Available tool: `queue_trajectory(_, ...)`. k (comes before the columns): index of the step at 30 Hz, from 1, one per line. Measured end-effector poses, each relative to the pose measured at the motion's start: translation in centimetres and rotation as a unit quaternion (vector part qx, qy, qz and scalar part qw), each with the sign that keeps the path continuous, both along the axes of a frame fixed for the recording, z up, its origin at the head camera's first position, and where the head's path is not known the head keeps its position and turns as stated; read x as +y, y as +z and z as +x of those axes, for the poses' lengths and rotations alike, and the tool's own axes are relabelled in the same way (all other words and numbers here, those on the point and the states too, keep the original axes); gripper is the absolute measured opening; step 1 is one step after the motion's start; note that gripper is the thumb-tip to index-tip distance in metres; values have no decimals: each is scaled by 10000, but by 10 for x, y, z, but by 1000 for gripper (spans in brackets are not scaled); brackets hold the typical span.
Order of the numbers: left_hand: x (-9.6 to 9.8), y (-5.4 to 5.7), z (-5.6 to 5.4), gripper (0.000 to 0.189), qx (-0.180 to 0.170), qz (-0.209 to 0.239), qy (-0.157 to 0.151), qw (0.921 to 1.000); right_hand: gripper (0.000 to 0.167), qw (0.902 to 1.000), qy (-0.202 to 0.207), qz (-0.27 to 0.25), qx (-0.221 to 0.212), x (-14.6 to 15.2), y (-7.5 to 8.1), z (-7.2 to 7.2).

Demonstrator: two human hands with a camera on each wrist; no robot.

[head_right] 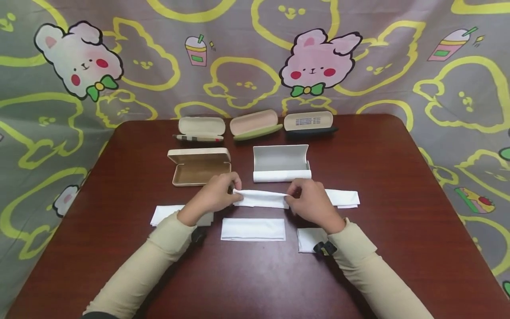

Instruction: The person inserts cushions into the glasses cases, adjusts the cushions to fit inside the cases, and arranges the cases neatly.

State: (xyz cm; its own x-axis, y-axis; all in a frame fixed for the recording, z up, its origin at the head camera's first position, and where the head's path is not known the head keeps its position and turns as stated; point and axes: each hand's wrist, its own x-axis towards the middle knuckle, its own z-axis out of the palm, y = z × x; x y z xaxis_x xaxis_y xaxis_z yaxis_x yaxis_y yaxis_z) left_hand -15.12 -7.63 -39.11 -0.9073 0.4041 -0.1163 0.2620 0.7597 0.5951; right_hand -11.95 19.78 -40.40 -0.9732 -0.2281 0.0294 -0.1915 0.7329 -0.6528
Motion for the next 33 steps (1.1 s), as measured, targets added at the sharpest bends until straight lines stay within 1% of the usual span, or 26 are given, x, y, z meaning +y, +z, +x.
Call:
queue_trajectory(2,-1,1,0,17,-223,345,10,9992,7,9990,-138,-297,-300,1,0,0)
queue_trajectory(4,-1,1,-1,16,-461,677,36,9966,6,9963,-276,-631,-522,2,1,0)
queue_trajectory(7,-1,2,-4,16,-796,1130,57,9904,5,9894,-496,-1183,-681,3,2,-1)
queue_trajectory(9,0,2,-5,16,-1043,1518,85,9829,5,9846,-625,-1481,-683,4,4,-1)
queue_trajectory(12,2,3,-7,15,-1394,2070,164,9682,7,9772,-775,-1850,-699,6,6,-2)
queue_trajectory(14,3,5,-9,16,-1603,2358,231,9582,10,9726,-863,-2037,-710,8,8,-3)
queue_trajectory(15,4,6,-9,18,-1661,2427,264,9554,11,9696,-906,-2149,-734,9,9,-3)
queue_trajectory(17,6,8,-10,23,-1745,2502,322,9518,14,9647,-984,-2328,-745,11,12,-4)
queue_trajectory(19,9,11,-12,27,-1803,2547,359,9494,17,9621,-1041,-2426,-686,13,14,-6)
queue_trajectory(25,20,18,-19,33,-1745,2785,516,9430,24,9602,-1124,-2516,-465,19,19,-12)
queue_trajectory(28,25,20,-23,33,-1671,2820,599,9428,28,9583,-1228,-2539,-465,22,20,-15)
queue_trajectory(31,29,20,-27,34,-1679,2852,672,9412,31,9583,-1389,-2445,-510,24,21,-20)
queue_trajectory(33,31,19,-30,34,-1688,2881,758,9395,32,9604,-1450,-2335,-455,25,21,-24)
